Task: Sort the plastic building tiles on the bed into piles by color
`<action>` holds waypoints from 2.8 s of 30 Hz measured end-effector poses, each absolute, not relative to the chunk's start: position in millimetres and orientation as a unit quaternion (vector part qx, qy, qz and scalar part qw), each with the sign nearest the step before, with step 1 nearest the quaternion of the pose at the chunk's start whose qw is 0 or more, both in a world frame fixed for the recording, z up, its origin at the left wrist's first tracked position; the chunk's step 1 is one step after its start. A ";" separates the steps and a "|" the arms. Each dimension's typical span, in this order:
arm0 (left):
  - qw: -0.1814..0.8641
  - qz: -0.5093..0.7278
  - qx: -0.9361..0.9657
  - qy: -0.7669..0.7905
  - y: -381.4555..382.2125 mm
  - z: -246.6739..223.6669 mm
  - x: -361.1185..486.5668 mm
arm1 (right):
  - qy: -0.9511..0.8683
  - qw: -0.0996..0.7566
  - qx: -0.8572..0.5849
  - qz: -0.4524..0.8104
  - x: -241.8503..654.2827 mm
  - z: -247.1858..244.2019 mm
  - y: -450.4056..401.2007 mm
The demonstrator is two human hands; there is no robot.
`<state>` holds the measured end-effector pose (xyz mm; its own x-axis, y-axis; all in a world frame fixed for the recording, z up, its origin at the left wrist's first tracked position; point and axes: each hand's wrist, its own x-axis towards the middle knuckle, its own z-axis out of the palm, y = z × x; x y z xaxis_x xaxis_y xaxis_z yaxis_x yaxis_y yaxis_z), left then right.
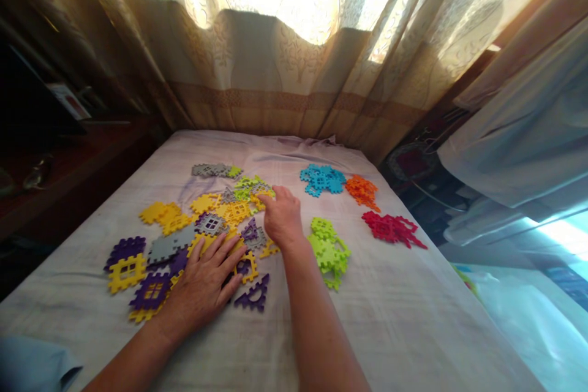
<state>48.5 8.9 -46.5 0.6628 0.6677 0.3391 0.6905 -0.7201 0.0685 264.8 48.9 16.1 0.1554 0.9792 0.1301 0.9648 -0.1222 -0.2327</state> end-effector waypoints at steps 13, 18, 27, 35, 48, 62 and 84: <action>0.026 -0.177 -0.913 -0.368 9.6 -46.9 47.9 | -0.613 0.085 -0.784 0.054 262.4 -0.8 66.2; 0.025 -0.185 -0.910 -0.371 9.3 -47.4 47.5 | -0.539 0.024 -0.838 0.080 268.7 19.1 56.6; 0.027 -0.174 -0.910 -0.374 9.1 -46.4 48.2 | -0.634 0.105 -0.765 0.040 261.2 10.7 60.2; 0.024 -0.176 -0.912 -0.370 9.1 -46.0 48.4 | -0.572 0.072 -0.815 0.057 264.7 -2.0 62.2; 0.020 -0.166 -0.913 -0.373 9.4 -45.2 48.3 | -0.667 0.069 -0.741 0.044 244.6 -7.1 62.8; 0.029 -0.160 -0.917 -0.365 9.9 -45.5 47.2 | -0.473 0.000 -0.873 0.118 327.9 48.2 15.4; 0.035 -0.167 -0.916 -0.362 9.3 -47.1 47.6 | -0.641 0.108 -0.756 0.077 264.7 8.5 132.8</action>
<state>47.6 9.3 -47.1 0.6822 0.6521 0.3309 0.6755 -0.7352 0.0562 264.7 132.8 8.5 0.1676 0.9856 0.0224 0.9524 -0.1560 -0.2619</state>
